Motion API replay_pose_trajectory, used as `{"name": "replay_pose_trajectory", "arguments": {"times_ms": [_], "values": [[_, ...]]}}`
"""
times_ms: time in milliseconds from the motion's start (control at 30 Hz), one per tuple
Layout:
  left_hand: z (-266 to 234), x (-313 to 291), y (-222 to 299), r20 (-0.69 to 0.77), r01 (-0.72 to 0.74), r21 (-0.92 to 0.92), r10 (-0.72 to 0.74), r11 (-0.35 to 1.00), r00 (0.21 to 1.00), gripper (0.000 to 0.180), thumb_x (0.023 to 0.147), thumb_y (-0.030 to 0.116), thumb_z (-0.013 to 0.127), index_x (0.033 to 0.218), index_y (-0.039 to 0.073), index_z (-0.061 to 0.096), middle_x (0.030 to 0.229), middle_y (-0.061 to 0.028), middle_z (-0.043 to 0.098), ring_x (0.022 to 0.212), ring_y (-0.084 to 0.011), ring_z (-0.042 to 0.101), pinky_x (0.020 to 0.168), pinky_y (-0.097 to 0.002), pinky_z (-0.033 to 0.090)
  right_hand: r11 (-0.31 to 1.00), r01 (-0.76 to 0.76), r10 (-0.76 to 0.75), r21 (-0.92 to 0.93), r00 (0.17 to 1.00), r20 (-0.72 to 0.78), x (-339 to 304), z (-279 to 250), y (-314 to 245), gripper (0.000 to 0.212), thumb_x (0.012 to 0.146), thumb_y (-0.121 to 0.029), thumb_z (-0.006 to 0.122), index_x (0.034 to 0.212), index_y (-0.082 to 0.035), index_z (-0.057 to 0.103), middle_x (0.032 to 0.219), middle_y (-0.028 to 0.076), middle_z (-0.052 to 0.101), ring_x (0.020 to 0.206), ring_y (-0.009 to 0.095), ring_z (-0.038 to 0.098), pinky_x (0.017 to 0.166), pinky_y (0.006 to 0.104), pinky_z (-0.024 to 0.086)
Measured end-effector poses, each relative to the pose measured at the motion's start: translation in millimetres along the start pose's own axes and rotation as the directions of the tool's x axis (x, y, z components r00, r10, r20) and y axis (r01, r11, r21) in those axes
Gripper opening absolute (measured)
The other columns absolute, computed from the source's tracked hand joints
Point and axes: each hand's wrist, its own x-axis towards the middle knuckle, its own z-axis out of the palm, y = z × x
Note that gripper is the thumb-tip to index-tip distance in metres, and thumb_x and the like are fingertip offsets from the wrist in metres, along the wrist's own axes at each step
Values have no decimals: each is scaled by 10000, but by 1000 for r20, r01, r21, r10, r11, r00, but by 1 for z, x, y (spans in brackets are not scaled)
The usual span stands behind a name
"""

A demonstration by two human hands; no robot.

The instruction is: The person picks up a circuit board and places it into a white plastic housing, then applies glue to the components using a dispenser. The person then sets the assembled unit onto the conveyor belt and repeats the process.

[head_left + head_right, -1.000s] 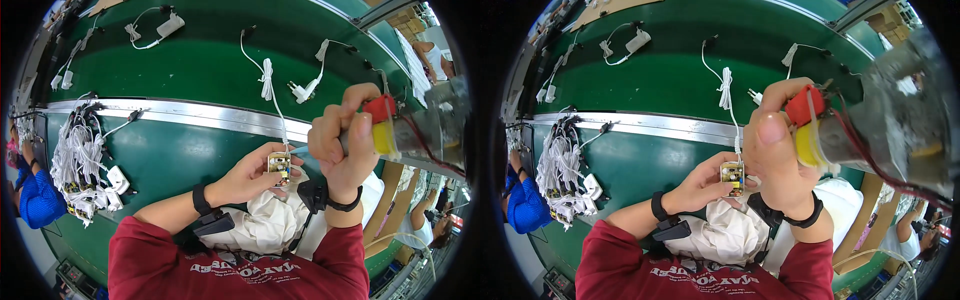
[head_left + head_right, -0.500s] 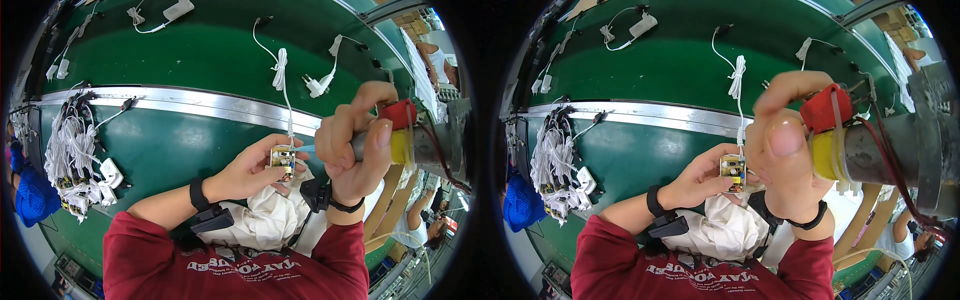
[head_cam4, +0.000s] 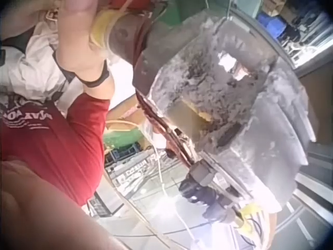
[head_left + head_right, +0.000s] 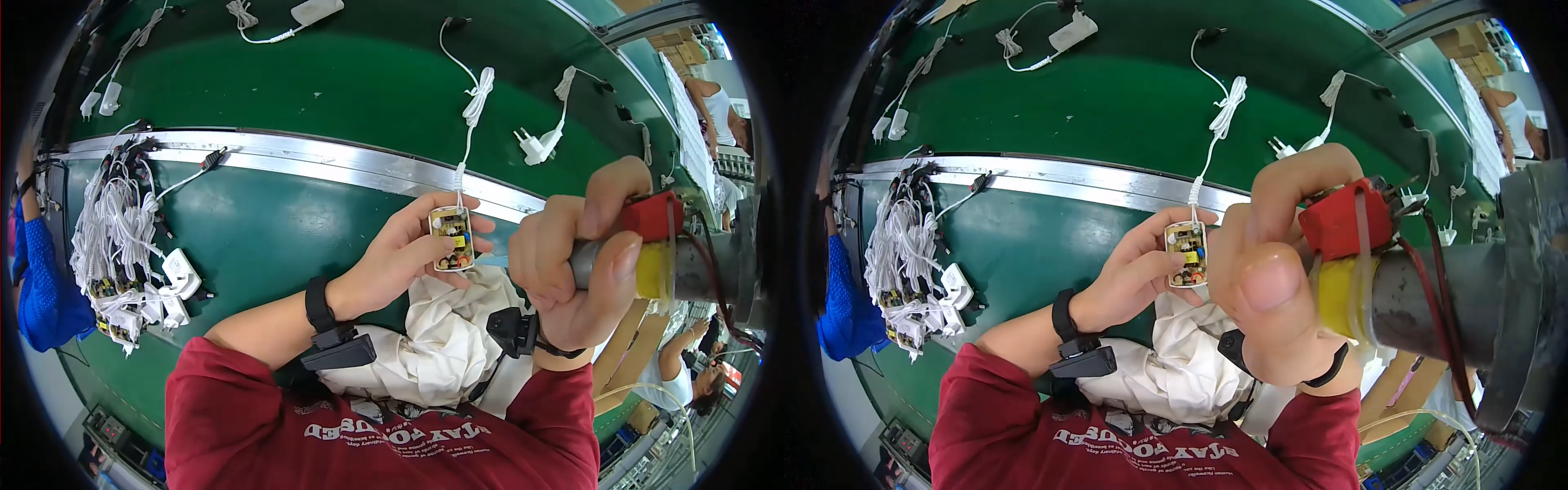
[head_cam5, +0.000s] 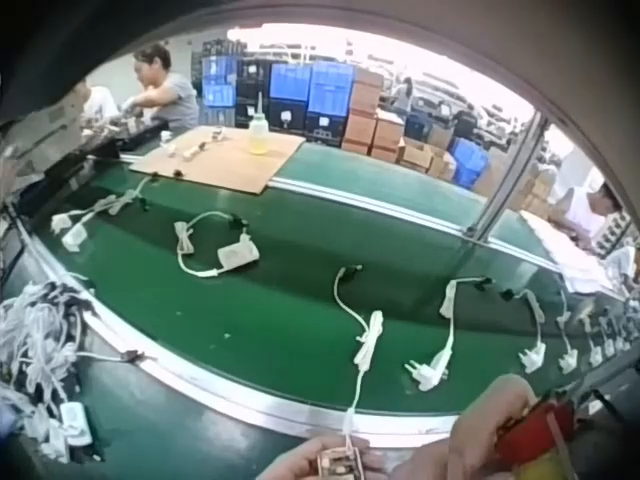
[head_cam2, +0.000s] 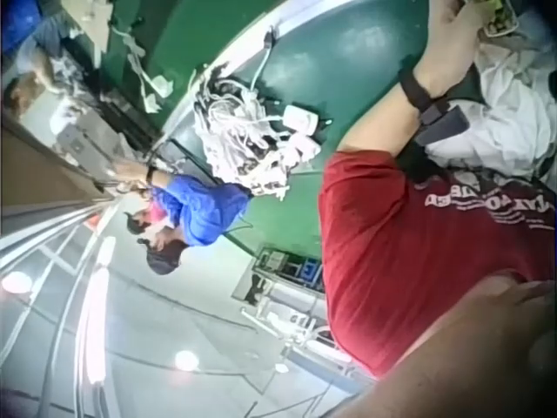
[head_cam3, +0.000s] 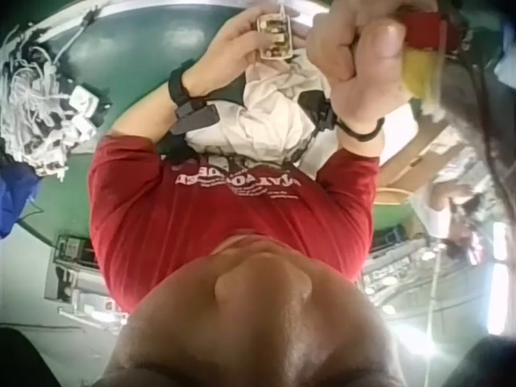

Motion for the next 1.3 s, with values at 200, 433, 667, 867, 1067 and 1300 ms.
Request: {"name": "replay_pose_trajectory", "arguments": {"times_ms": [200, 433, 667, 867, 1067, 1300], "values": [[0, 1, 1, 6, -10, -29, 10, 1000, 1000, 404, 929, 53, 418, 1329, 72, 361, 1258, -123, 522, 1133, -234, 559, 779, -339, 573, 1000, -24, 24, 12, 1000, 12, 2, -2, -1, 326, 965, -389, 458, 934, -92, 326, 499, -16, 363, 364, 60, 305, 360, 217, 245], [-1, 4, -1, 22, -4, -79, 6, 997, 1000, 399, 947, 68, 407, 1340, 70, 341, 1281, -128, 498, 1164, -240, 533, 842, -382, 554, 994, -47, 45, -94, 999, -22, 6, 1, -4, 337, 964, -397, 456, 967, -86, 325, 505, -14, 364, 370, 61, 309, 365, 217, 252], [3, 3, 0, 84, 28, -220, -10, 975, 996, 402, 969, 104, 411, 1358, 72, 315, 1325, -132, 449, 1212, -243, 485, 926, -439, 508, 999, -36, 36, -1, 999, 1, 1, 9, 1, 360, 953, -418, 470, 979, -90, 324, 508, -14, 367, 383, 67, 316, 376, 227, 256], [3, 3, 1, 88, 34, -201, -17, 979, 996, 406, 973, 111, 411, 1364, 72, 307, 1318, -131, 447, 1206, -236, 481, 928, -435, 507, 997, -63, 61, 44, 997, 46, 1, 5, 2, 356, 951, -411, 479, 975, -92, 324, 509, -11, 372, 388, 70, 317, 383, 230, 260], [2, 4, 3, 80, 34, -200, -19, 979, 997, 408, 973, 111, 413, 1365, 72, 305, 1316, -132, 444, 1204, -234, 481, 929, -438, 507, 998, -69, 69, -1, 997, 46, 3, 5, 2, 375, 955, -415, 467, 1019, -74, 326, 507, -10, 376, 390, 71, 329, 382, 230, 263], [1, 7, 5, 77, 54, -200, -40, 978, 996, 398, 974, 112, 408, 1358, 78, 311, 1315, -132, 441, 1206, -231, 479, 923, -436, 510, 988, -62, 64, -141, 998, 3, 8, 5, -3, 454, 955, -435, 454, 1118, -36, 310, 499, -14, 370, 383, 69, 335, 377, 229, 265]]}}
